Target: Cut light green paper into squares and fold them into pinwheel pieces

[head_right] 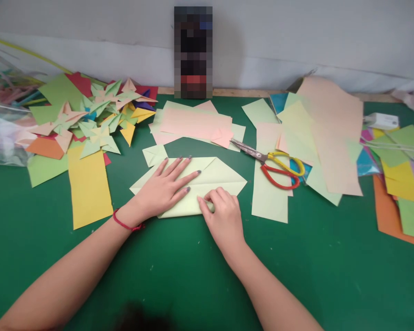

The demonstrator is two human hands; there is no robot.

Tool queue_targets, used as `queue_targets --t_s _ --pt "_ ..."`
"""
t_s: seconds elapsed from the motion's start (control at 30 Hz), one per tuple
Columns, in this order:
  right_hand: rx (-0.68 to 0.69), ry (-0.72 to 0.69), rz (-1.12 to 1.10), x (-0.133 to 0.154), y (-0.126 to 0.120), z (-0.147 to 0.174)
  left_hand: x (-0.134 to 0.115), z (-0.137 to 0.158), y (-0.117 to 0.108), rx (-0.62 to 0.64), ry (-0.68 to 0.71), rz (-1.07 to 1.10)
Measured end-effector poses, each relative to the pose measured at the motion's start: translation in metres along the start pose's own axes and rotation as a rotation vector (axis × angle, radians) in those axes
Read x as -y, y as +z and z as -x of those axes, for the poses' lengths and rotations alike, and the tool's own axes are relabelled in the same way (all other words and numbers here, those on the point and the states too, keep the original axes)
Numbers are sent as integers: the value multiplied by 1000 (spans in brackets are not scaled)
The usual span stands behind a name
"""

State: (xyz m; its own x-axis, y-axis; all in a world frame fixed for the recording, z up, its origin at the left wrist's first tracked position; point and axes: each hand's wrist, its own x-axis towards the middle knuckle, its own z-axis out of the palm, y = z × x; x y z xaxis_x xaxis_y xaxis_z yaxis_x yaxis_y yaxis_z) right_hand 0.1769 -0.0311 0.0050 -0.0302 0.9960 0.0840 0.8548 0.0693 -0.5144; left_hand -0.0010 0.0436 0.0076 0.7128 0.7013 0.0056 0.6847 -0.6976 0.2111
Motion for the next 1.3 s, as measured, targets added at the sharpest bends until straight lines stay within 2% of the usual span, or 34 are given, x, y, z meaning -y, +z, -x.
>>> queue_targets --t_s 0.1,0.3,0.93,1.3 --pt "-10 -27 29 0 -1 0 0 0 0 -9 3 4" --pt "-134 -131 247 8 -3 2 0 0 0 -14 5 11" --pt "67 -330 307 25 5 11 1 0 2 -9 9 -2" --pt "70 -345 279 33 18 14 0 0 2 -24 8 -2"
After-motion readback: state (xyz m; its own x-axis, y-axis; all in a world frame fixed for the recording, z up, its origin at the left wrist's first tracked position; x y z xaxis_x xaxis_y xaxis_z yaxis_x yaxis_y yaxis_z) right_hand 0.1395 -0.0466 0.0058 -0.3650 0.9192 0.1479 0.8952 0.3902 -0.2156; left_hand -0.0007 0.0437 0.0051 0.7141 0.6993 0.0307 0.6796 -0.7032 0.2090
